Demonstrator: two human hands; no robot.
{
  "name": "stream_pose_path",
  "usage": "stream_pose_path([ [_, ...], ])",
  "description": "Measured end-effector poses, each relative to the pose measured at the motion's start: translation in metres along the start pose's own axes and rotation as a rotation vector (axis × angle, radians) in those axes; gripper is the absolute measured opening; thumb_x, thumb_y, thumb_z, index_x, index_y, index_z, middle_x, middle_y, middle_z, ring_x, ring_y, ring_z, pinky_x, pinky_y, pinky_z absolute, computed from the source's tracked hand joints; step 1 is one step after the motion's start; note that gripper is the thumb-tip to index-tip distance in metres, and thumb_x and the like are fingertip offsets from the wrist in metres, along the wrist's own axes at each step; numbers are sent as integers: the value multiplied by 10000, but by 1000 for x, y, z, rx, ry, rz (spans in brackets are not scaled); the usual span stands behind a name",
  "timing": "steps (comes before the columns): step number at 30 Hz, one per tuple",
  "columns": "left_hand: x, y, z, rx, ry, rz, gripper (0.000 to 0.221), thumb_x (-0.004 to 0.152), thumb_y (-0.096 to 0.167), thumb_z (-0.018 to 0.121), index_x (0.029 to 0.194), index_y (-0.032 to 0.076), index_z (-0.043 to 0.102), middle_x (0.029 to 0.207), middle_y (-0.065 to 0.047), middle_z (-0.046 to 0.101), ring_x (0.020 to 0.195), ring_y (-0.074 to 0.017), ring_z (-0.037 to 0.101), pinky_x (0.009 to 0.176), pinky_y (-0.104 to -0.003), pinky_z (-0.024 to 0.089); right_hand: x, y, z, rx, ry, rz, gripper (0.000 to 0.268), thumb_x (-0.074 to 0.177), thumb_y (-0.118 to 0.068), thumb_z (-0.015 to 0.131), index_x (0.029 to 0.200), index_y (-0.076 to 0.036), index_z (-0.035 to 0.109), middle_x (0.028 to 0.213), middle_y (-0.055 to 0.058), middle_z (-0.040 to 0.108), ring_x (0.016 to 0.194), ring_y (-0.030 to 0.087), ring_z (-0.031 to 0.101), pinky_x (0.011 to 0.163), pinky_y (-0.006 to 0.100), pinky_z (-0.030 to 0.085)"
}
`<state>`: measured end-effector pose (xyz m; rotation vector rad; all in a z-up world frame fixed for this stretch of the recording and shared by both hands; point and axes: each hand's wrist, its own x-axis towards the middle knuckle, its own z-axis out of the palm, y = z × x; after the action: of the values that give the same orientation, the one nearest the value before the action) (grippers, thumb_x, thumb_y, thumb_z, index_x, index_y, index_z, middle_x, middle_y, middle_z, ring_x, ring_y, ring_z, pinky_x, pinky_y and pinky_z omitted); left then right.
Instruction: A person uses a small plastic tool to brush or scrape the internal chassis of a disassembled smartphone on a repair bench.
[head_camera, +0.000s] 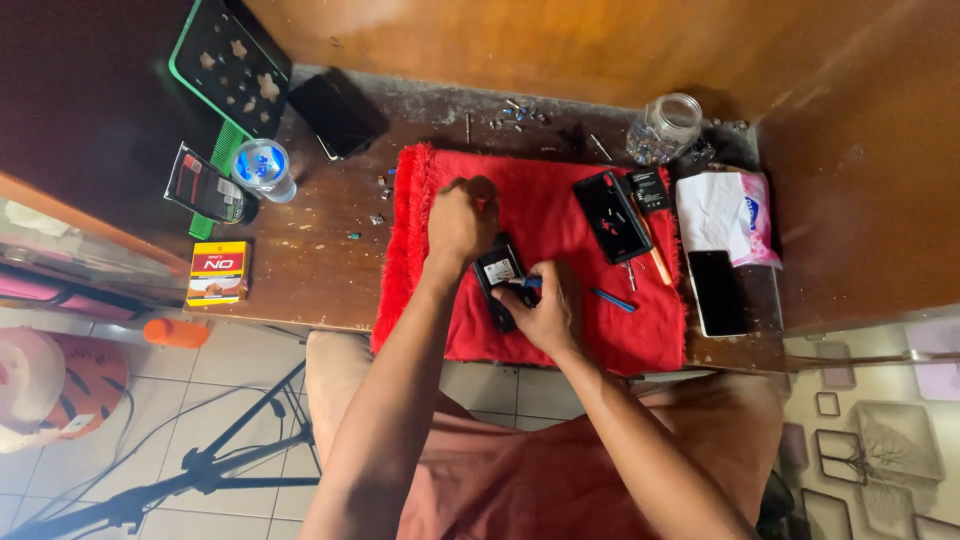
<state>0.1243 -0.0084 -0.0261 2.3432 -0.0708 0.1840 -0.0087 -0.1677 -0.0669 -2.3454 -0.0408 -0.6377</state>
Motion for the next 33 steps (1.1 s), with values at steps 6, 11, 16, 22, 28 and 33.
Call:
stream_pose_path([
  [6, 40, 11, 18, 143, -119, -8, 213, 856, 339, 631, 1000, 297, 782, 1011, -116, 721, 982, -410, 714, 872, -560, 600, 0, 1, 0, -25, 81, -172, 567, 693, -609, 899, 883, -168, 597, 697, 13, 555, 655, 241, 636, 575, 289, 507],
  [11, 55, 14, 22, 250, -183, 52, 213, 880, 344, 608, 1001, 343, 783, 1000, -43, 753, 1169, -330, 654, 1036, -546, 483, 4, -3, -6, -34, 98, -231, 542, 748, -607, 836, 907, -153, 588, 718, 53, 547, 696, 283, 631, 633, 361, 526],
  [16, 52, 9, 16, 220, -145, 92, 230, 915, 332, 591, 1033, 391, 778, 1003, 30, 773, 1068, -301, 703, 961, -507, 550, 4, -6, -11, 32, 52, -214, 520, 730, -508, 870, 912, -114, 584, 747, 82, 546, 705, 320, 628, 656, 408, 514],
  [22, 37, -4, -8, -63, -103, -24, 222, 938, 337, 611, 1091, 279, 762, 1095, -44, 747, 1062, -355, 687, 926, -563, 557, 3, -5, -7, -9, 85, -188, 561, 704, -556, 887, 918, -130, 593, 750, 60, 544, 724, 288, 635, 658, 354, 517],
  [28, -30, -1, -46, 104, -187, -309, 378, 955, 393, 491, 1209, 206, 699, 1090, -139, 754, 1058, -416, 692, 924, -570, 546, -1, -2, -13, 143, 31, -48, 377, 819, -401, 831, 989, -143, 614, 806, 62, 574, 762, 278, 636, 685, 355, 530],
  [33, -77, 45, -69, 90, -367, -273, 624, 826, 463, 750, 1326, 110, 630, 1300, -215, 611, 1196, -487, 597, 993, -623, 514, -7, 15, -5, 568, -79, 297, 303, 923, -282, 563, 1189, -136, 568, 1008, 120, 555, 889, 270, 593, 813, 400, 501],
])
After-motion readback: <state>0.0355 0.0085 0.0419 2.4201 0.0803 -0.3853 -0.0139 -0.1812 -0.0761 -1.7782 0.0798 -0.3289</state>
